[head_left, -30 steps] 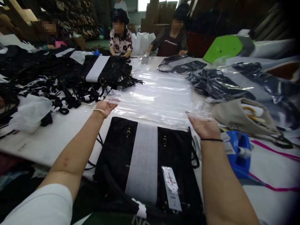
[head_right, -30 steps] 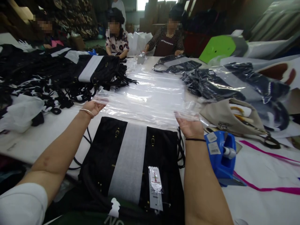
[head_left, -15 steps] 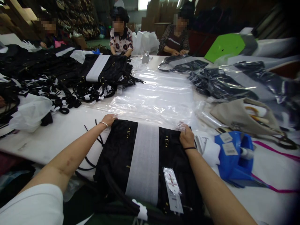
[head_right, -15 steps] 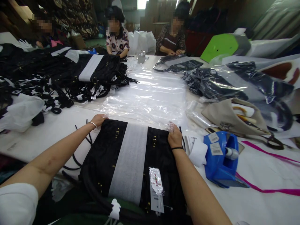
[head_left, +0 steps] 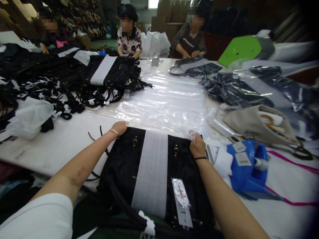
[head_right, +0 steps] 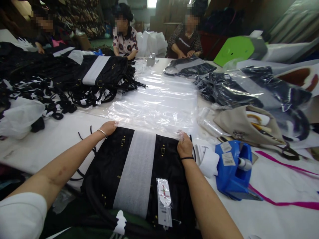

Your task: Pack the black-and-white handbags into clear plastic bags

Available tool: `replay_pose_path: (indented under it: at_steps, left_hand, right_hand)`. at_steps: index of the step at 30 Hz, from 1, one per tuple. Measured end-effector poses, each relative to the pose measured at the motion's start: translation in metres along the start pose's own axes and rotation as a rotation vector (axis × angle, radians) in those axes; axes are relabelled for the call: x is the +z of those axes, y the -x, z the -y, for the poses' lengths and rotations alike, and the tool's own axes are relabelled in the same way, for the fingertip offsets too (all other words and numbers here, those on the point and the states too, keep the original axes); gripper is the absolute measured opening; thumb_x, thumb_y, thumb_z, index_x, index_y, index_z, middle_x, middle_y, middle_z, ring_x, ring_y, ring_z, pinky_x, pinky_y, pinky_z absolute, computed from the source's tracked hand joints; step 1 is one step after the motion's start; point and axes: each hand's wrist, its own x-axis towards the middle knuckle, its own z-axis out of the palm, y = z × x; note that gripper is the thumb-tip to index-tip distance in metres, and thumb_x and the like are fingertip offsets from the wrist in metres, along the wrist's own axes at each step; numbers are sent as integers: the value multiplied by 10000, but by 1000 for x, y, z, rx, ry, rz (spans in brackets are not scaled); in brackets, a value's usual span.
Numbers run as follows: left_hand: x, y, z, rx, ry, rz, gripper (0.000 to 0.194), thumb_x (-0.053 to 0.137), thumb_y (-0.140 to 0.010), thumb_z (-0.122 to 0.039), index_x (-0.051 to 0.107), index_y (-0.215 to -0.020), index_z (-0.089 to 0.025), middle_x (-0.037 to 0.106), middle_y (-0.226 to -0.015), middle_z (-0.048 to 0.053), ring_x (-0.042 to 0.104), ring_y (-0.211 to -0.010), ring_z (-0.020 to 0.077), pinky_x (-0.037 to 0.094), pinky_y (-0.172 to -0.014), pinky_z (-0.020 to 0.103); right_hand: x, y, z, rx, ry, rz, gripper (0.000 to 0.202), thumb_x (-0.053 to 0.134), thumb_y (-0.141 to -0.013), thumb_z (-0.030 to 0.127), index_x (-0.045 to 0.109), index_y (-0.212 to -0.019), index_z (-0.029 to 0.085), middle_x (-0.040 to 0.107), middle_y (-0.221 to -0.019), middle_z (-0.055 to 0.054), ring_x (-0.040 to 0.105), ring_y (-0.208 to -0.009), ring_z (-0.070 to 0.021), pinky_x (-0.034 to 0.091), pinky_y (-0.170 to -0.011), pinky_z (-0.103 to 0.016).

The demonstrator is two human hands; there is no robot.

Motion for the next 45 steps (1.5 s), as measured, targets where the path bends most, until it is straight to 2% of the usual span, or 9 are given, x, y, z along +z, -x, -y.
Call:
replay_pose_path:
  at_steps: [5,11,17,22,27,32,39,42,45]
  left_hand:
    - [-3,3,3,10,-2,-25,399,385,-954,-350,671,-734,-180,740,-899,145,689,-913,254,496,-870,324]
    - [-28,27,2,38,46,-139,439,346,-973,-406,629,-713,-195,707,-786,124,661,-777,230,470,-742,306]
    - [-57,53,-6,270,227,-455,431,404,-944,-457,531,-623,-198,571,-591,52,535,-573,155,395,-611,279]
    - [-57,57,-10,237,348,-556,365,466,-906,-419,559,-630,-198,587,-579,42,550,-561,155,417,-593,267]
    - [-51,57,-9,210,428,-629,348,460,-893,-394,583,-637,-192,604,-572,36,576,-553,158,432,-586,263]
    - [-53,60,-8,186,493,-633,370,453,-909,-408,601,-646,-193,621,-599,34,588,-573,156,452,-622,264]
    - [-12,38,4,-188,622,-558,428,382,-934,-475,648,-738,-203,718,-777,76,680,-800,226,495,-783,307]
    - [15,24,10,-377,664,-501,477,327,-944,-481,645,-738,-192,716,-762,104,682,-785,246,502,-735,320]
    - [31,18,13,-396,647,-467,476,333,-946,-473,665,-759,-188,724,-785,118,687,-799,255,502,-738,330]
  right_hand:
    - [-2,-1,-1,-16,-31,-3,498,318,-973,433,678,-1164,147,695,-1213,-155,625,-1165,-271,455,-1067,-473]
    - [-10,-4,-2,-81,-93,79,491,368,-956,425,656,-1225,132,659,-1289,-164,600,-1219,-261,411,-1125,-465]
    - [-26,-20,-8,57,-281,352,389,519,-863,464,747,-1066,223,714,-1231,-64,580,-1267,-271,353,-1183,-459]
    - [-42,-38,-1,127,-432,543,317,650,-726,445,796,-923,242,754,-1144,-51,627,-1199,-316,366,-1175,-479]
    - [-51,-31,11,213,-572,492,365,700,-683,448,802,-948,218,740,-1187,-77,579,-1275,-332,317,-1200,-489]
    - [-52,-18,23,490,-779,505,445,680,-709,438,764,-1072,195,744,-1166,-107,654,-1183,-316,457,-1093,-466]
    - [-41,-7,22,401,-462,70,421,596,-719,483,772,-946,175,735,-1176,-113,588,-1260,-330,387,-1155,-455]
    - [-32,0,18,461,-391,19,450,551,-759,528,762,-969,190,759,-1083,-114,647,-1166,-328,480,-1063,-439]
    - [-23,2,8,498,-234,13,439,490,-803,518,768,-900,193,760,-1031,-150,646,-1165,-355,484,-1044,-454]
